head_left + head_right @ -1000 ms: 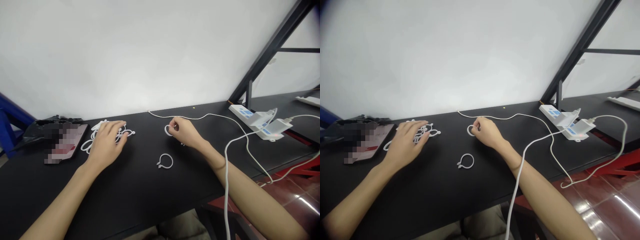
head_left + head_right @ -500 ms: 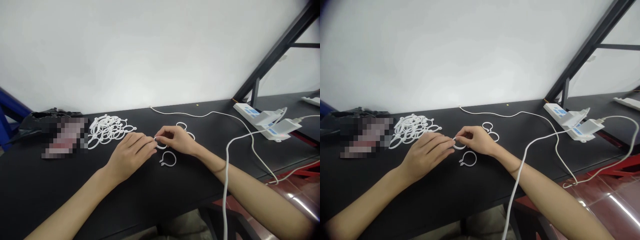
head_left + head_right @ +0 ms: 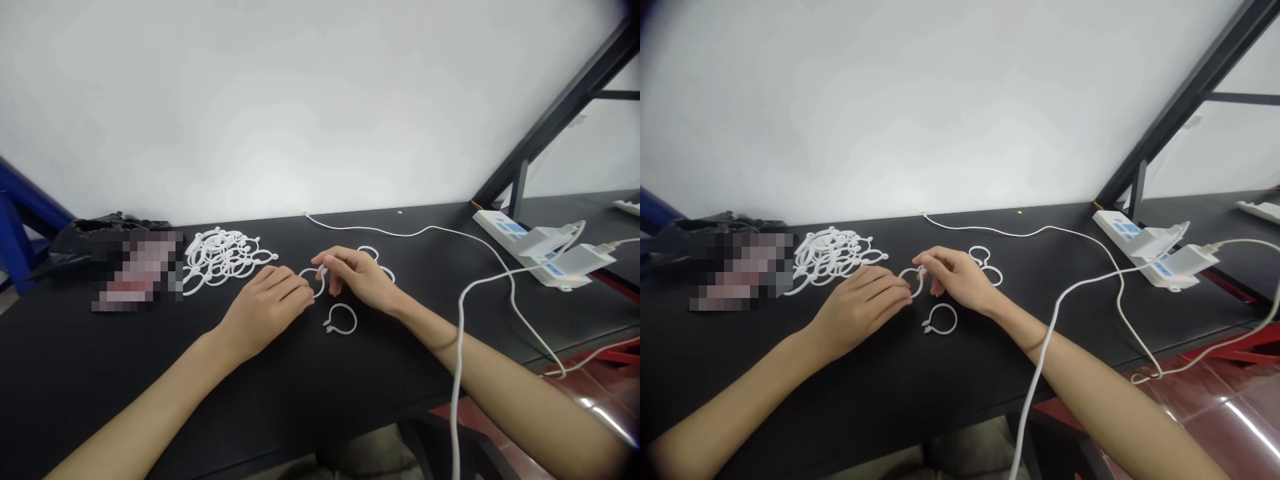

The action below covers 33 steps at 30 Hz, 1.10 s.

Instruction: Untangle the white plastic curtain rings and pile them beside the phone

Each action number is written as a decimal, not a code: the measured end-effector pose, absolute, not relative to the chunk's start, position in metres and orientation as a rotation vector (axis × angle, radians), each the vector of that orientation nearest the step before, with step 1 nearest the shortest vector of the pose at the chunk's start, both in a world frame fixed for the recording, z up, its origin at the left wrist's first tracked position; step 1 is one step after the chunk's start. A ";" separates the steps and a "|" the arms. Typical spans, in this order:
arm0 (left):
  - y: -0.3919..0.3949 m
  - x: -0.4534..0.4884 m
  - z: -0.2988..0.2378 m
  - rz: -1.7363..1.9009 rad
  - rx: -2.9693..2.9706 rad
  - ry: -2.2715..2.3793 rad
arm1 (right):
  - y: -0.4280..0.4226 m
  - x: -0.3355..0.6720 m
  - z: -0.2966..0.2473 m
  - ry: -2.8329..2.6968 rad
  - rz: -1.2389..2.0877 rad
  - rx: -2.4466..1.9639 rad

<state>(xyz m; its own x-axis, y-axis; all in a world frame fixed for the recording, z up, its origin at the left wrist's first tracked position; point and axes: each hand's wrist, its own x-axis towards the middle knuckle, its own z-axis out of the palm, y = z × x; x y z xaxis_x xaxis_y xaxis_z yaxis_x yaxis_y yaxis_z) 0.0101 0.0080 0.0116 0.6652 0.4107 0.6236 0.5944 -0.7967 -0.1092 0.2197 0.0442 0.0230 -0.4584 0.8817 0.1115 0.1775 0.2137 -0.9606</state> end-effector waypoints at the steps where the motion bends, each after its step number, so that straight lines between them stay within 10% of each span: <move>1: 0.008 0.010 0.012 -0.853 -2.584 -0.808 | 0.043 0.220 0.023 -1.800 1.280 -0.964; 33: 0.018 0.005 0.004 -0.994 -2.584 -1.027 | 0.040 0.221 0.018 -2.139 0.619 -1.067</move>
<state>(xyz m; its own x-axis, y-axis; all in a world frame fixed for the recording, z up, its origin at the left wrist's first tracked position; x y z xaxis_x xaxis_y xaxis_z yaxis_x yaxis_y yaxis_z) 0.0053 0.0176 0.0041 0.5355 0.5402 0.6492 0.6663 -0.7425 0.0682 0.2205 0.0400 0.0184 -0.4496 0.8232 0.3468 0.5111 0.5554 -0.6559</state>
